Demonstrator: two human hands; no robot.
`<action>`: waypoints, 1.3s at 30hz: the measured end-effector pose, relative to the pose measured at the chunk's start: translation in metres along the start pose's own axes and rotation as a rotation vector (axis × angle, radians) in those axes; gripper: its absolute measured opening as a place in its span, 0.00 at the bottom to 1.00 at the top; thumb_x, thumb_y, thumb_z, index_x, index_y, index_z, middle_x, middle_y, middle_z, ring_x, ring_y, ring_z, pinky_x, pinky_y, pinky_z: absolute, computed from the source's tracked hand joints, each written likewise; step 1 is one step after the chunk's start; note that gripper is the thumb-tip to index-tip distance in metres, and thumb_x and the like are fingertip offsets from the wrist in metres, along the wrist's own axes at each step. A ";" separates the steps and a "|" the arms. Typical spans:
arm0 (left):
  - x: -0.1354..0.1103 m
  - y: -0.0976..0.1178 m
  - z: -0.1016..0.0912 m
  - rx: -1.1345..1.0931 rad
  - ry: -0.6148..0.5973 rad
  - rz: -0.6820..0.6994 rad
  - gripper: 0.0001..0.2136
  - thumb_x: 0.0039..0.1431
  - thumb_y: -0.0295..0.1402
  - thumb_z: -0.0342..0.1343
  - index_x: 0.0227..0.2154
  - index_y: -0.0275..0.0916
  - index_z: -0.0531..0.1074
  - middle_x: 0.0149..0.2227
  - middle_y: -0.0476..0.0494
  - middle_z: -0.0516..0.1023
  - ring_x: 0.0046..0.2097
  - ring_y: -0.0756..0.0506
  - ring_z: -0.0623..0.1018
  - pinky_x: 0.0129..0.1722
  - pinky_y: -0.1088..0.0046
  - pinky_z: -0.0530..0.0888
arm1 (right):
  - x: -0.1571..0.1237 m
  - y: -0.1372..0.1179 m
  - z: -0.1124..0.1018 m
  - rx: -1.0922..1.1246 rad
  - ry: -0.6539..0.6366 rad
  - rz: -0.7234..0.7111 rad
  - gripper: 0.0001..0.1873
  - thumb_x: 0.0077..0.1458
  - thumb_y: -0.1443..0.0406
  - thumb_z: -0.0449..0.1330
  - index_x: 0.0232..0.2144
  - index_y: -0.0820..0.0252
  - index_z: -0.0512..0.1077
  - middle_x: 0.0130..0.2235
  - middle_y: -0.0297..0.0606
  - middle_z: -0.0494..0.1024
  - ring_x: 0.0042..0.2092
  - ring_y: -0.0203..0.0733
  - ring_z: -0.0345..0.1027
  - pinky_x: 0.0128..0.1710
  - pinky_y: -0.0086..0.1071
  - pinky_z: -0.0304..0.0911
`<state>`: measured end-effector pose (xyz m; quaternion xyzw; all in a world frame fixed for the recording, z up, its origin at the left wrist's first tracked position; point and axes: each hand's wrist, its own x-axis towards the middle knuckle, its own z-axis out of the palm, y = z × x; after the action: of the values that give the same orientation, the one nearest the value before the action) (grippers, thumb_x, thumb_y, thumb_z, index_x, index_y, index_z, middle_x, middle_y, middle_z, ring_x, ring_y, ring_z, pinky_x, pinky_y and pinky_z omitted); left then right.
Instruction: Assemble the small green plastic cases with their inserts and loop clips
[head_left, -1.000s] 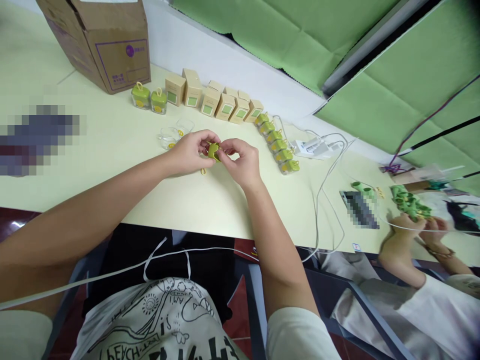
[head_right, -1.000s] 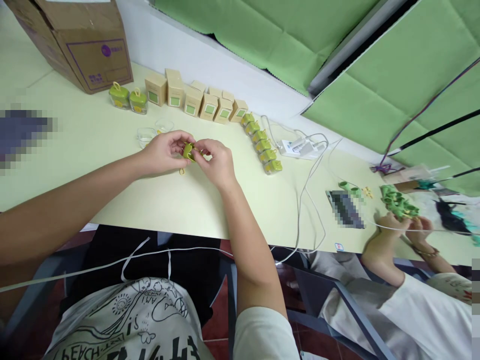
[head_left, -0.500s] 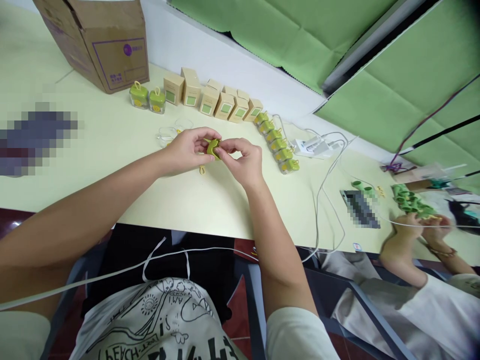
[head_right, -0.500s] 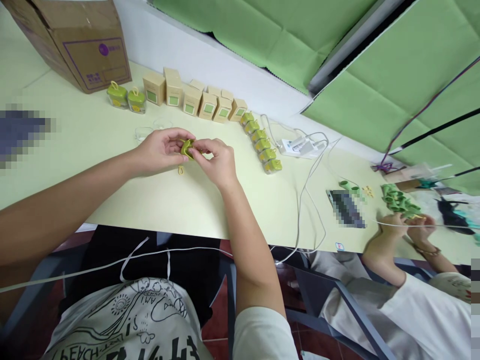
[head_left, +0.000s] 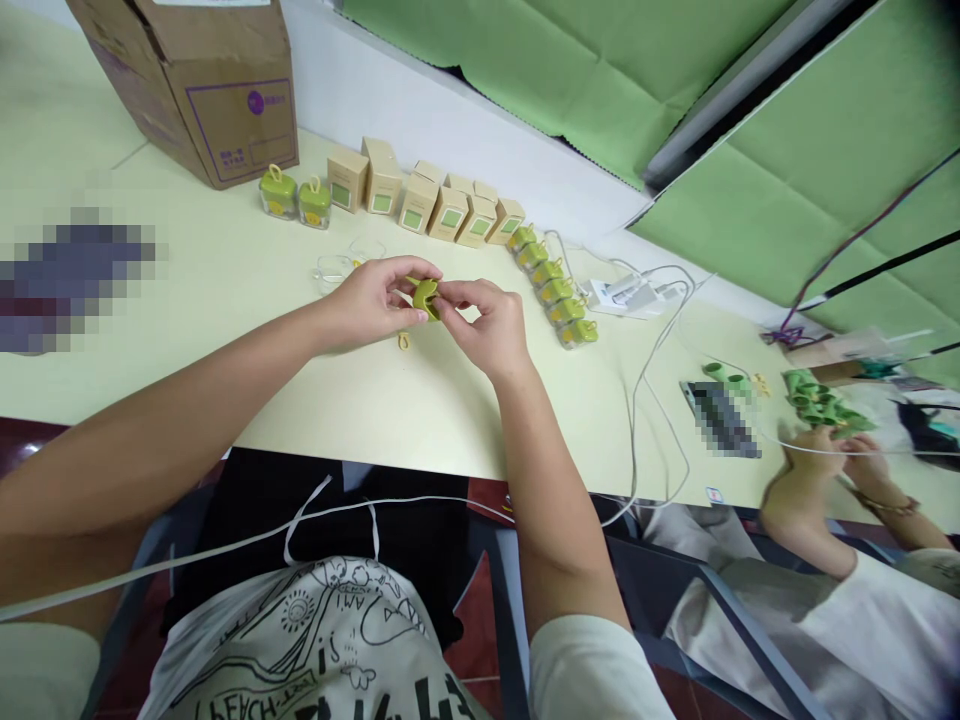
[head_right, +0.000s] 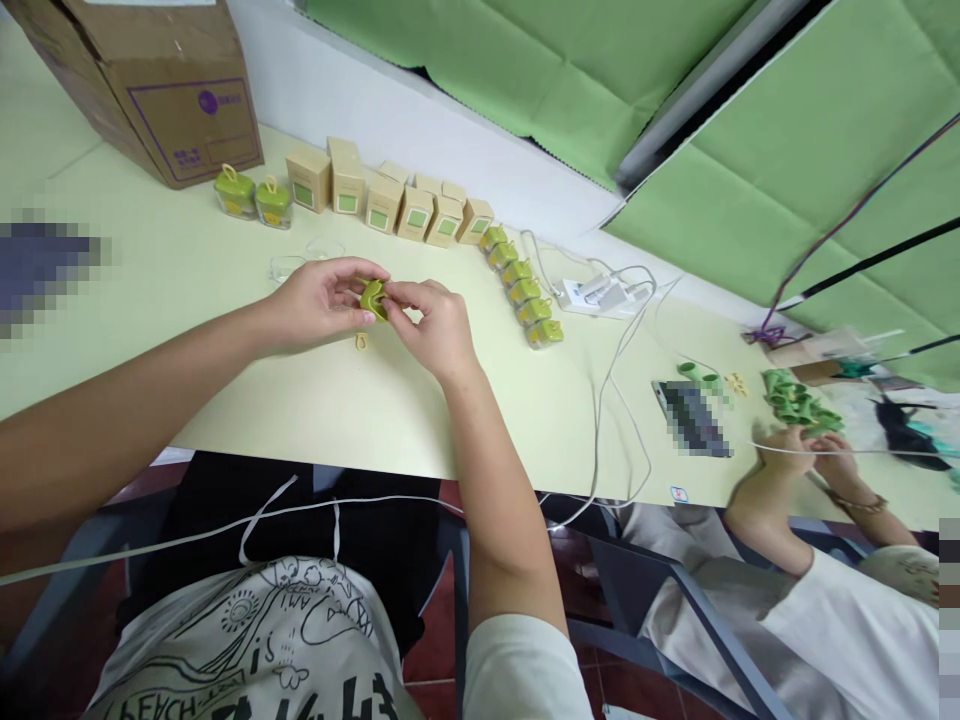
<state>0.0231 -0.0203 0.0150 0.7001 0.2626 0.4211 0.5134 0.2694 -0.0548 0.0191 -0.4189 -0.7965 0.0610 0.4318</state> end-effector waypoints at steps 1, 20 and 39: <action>0.000 0.001 0.000 0.007 0.000 0.003 0.26 0.56 0.33 0.78 0.59 0.41 0.87 0.62 0.36 0.89 0.61 0.33 0.88 0.63 0.48 0.88 | 0.000 0.000 0.000 0.001 0.005 0.001 0.10 0.73 0.62 0.68 0.46 0.49 0.92 0.42 0.38 0.94 0.42 0.48 0.86 0.49 0.45 0.83; -0.004 -0.002 0.002 -0.042 -0.016 0.019 0.26 0.55 0.33 0.80 0.58 0.42 0.89 0.60 0.37 0.91 0.59 0.33 0.90 0.72 0.41 0.85 | 0.003 -0.007 0.002 0.005 -0.017 0.069 0.07 0.67 0.64 0.70 0.42 0.51 0.90 0.39 0.36 0.93 0.39 0.46 0.83 0.44 0.41 0.80; -0.001 -0.004 -0.005 0.003 -0.039 -0.011 0.27 0.54 0.36 0.81 0.59 0.44 0.90 0.59 0.38 0.90 0.60 0.32 0.90 0.70 0.42 0.87 | 0.001 -0.010 -0.005 -0.121 -0.129 -0.006 0.11 0.71 0.65 0.66 0.47 0.50 0.90 0.40 0.37 0.93 0.43 0.48 0.83 0.46 0.41 0.77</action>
<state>0.0191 -0.0173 0.0117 0.7075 0.2570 0.4040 0.5197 0.2661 -0.0617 0.0275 -0.4371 -0.8260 0.0384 0.3539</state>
